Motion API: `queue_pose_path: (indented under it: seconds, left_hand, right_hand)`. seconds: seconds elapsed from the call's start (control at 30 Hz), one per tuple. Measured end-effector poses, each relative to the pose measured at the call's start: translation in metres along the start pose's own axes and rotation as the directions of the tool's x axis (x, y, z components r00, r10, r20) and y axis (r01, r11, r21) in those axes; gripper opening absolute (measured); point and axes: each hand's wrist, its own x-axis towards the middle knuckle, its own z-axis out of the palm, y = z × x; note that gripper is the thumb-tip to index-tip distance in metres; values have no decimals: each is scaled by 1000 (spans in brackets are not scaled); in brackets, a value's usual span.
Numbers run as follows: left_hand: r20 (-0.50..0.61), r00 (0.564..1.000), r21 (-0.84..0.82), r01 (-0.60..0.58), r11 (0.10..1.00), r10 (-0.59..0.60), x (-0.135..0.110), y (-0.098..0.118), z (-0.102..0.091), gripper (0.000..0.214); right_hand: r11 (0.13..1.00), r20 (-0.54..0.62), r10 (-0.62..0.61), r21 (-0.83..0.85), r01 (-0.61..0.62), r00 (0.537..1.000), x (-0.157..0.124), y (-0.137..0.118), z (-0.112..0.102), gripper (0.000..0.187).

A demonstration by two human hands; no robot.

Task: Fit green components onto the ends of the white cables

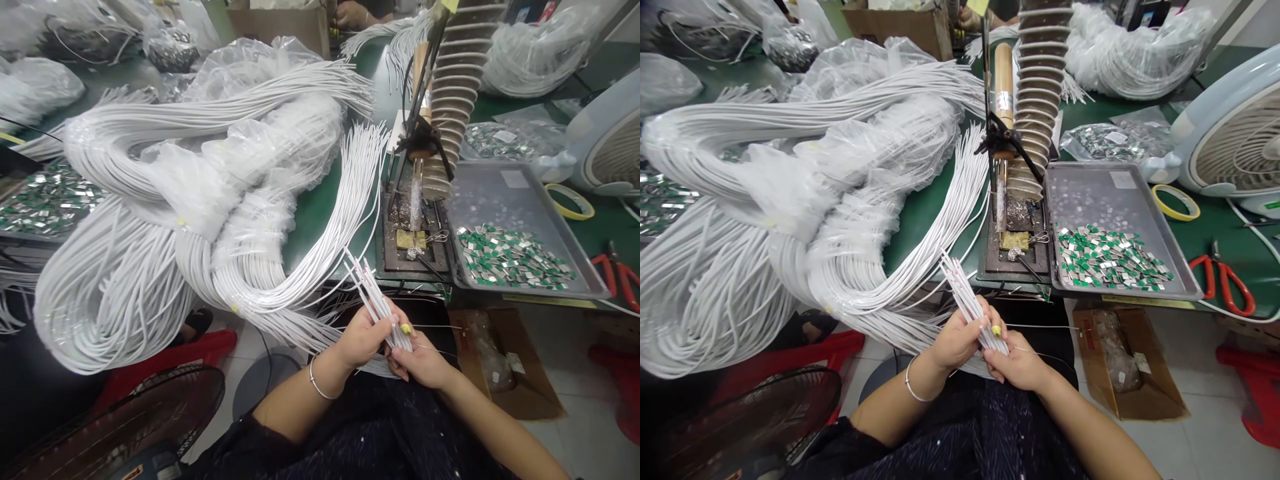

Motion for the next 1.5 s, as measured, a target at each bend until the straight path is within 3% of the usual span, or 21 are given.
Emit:
queue_pose_path:
  seconds: [0.3,0.57,0.63,0.7,0.77,0.87,1.03,1.2,1.4,1.43,1.5]
  left_hand:
    - [-115,991,-1,-72,997,71,3,3,10,27]
    - [-291,947,-138,-182,973,136,3,6,21,27]
    - [-302,945,-136,-175,975,128,3,7,23,27]
    - [-301,947,-126,-156,980,112,3,6,24,29]
    - [-282,955,-112,-132,985,96,2,3,25,29]
    - [-247,966,-34,-92,995,81,1,-4,25,28]
    - [-275,955,191,-61,980,113,-3,-11,23,31]
    - [-243,962,252,-64,966,127,-4,-10,21,30]
    - [37,997,243,-75,967,68,-5,-11,18,34]
    - [67,995,236,-83,968,69,-5,-12,17,34]
    - [106,991,233,-100,967,77,-6,-14,16,35]
  right_hand:
    - [999,-108,-2,-52,-3,994,0,-12,7,44]
    - [949,-287,-121,-314,26,950,-9,-18,1,31]
    - [896,-366,-226,-443,44,903,-18,-20,-2,23]
    - [807,-425,-382,-586,73,821,-25,-26,-3,15]
    - [707,-404,-530,-696,125,746,-29,-35,-1,12]
    - [586,-303,-650,-784,205,697,-25,-48,7,12]
    - [536,-267,-680,-816,215,683,-12,-56,17,6]
    - [560,-291,-670,-802,209,683,-11,-60,18,10]
    - [612,-411,-669,-778,143,620,-16,-78,12,8]
    - [638,-430,-636,-760,124,640,-16,-80,11,6]
    - [692,-425,-536,-717,90,729,-15,-85,7,3]
